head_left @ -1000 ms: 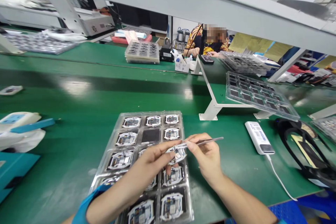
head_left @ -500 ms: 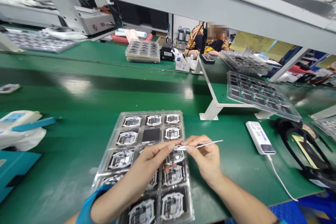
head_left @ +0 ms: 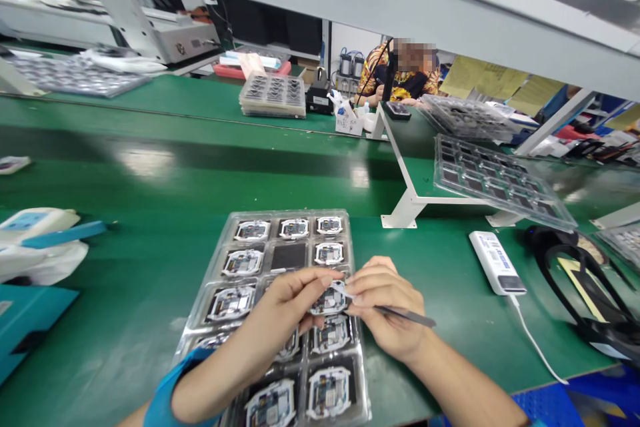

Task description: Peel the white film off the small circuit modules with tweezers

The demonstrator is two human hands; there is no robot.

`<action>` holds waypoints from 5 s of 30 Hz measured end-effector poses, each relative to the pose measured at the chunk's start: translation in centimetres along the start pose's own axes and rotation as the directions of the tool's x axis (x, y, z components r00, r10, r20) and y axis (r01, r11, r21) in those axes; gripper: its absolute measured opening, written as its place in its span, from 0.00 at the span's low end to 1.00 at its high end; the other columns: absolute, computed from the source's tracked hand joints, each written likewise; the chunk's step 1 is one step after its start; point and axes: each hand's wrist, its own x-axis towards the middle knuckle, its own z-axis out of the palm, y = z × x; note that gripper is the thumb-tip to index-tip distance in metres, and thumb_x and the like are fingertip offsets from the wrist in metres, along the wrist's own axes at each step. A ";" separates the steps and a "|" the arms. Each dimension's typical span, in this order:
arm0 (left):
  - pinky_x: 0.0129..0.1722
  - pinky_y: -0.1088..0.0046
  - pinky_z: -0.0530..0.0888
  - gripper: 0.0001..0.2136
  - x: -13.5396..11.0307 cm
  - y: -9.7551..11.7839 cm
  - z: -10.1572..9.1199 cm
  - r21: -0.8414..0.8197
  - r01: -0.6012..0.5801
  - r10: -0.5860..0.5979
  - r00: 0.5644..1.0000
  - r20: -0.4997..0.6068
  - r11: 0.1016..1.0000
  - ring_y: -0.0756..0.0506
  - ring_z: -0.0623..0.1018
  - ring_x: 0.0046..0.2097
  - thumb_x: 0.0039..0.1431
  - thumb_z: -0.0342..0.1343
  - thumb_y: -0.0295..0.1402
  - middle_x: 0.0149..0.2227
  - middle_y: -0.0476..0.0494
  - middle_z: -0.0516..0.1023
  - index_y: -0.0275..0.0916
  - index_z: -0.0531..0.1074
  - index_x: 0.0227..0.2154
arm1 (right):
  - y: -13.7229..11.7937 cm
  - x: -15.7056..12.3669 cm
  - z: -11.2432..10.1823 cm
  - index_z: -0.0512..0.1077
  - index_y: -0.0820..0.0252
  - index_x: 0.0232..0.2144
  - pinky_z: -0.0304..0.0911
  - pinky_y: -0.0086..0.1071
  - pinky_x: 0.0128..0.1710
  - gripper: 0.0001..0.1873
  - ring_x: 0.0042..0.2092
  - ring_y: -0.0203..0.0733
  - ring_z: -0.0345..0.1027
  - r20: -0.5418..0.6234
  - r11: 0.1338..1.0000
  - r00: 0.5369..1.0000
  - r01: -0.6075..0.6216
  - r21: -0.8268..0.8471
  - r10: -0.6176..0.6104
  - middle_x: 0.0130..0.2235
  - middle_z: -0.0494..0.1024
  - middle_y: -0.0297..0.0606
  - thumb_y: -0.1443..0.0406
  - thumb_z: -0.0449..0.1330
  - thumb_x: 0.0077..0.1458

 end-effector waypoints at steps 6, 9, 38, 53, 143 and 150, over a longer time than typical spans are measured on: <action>0.24 0.78 0.66 0.16 0.0 0.0 0.1 -0.027 0.012 -0.012 1.000 0.013 1.000 0.49 0.69 0.30 0.46 0.65 0.48 0.36 0.45 0.81 0.42 0.84 0.33 | 0.4 -0.6 0.5 0.77 0.54 0.34 0.73 0.43 0.42 0.04 0.34 0.45 0.81 -0.114 0.966 0.967 -0.209 0.153 0.227 0.33 0.86 0.37 0.69 0.67 0.57; 0.27 0.77 0.69 0.14 -0.2 0.0 0.0 -0.030 0.003 -0.002 1.000 0.014 1.000 0.45 0.74 0.37 0.48 0.65 0.47 0.41 0.44 0.83 0.44 0.85 0.33 | 0.2 -0.7 0.5 0.77 0.54 0.33 0.75 0.40 0.39 0.04 0.36 0.44 0.81 -0.121 0.903 0.909 -0.366 0.225 0.398 0.32 0.85 0.37 0.68 0.68 0.56; 0.27 0.74 0.68 0.14 0.0 0.2 -0.2 0.012 -0.016 0.015 0.999 0.047 1.000 0.48 0.71 0.30 0.46 0.66 0.44 0.36 0.45 0.82 0.44 0.85 0.35 | -0.1 -0.7 0.4 0.77 0.55 0.32 0.76 0.40 0.42 0.04 0.37 0.44 0.81 -0.075 0.903 0.903 -0.413 0.123 0.423 0.32 0.84 0.37 0.69 0.67 0.56; 0.25 0.72 0.64 0.17 -0.6 0.9 -0.1 0.115 -0.092 0.085 0.994 0.067 0.989 0.48 0.66 0.24 0.49 0.62 0.43 0.20 0.53 0.71 0.42 0.83 0.40 | 0.2 -0.7 0.7 0.75 0.55 0.32 0.77 0.37 0.39 0.04 0.37 0.43 0.82 -0.119 0.855 0.865 -0.446 0.263 0.488 0.33 0.85 0.36 0.65 0.67 0.57; 0.36 0.67 0.74 0.16 0.2 -0.6 0.1 -0.046 -0.129 0.131 0.990 0.045 0.991 0.50 0.70 0.26 0.56 0.61 0.46 0.40 0.46 0.81 0.41 0.80 0.42 | 0.8 -0.9 1.3 0.76 0.56 0.29 0.74 0.36 0.40 0.09 0.37 0.43 0.79 -0.242 0.749 0.732 -0.514 0.419 0.637 0.32 0.84 0.35 0.61 0.73 0.49; 0.30 0.74 0.71 0.15 0.4 -0.8 0.1 0.008 -0.159 0.158 0.985 0.064 0.987 0.44 0.73 0.38 0.58 0.59 0.47 0.46 0.43 0.80 0.43 0.81 0.40 | 0.7 -0.7 1.4 0.76 0.56 0.28 0.74 0.36 0.39 0.10 0.35 0.43 0.80 -0.181 0.721 0.733 -0.535 0.441 0.655 0.31 0.85 0.36 0.59 0.72 0.49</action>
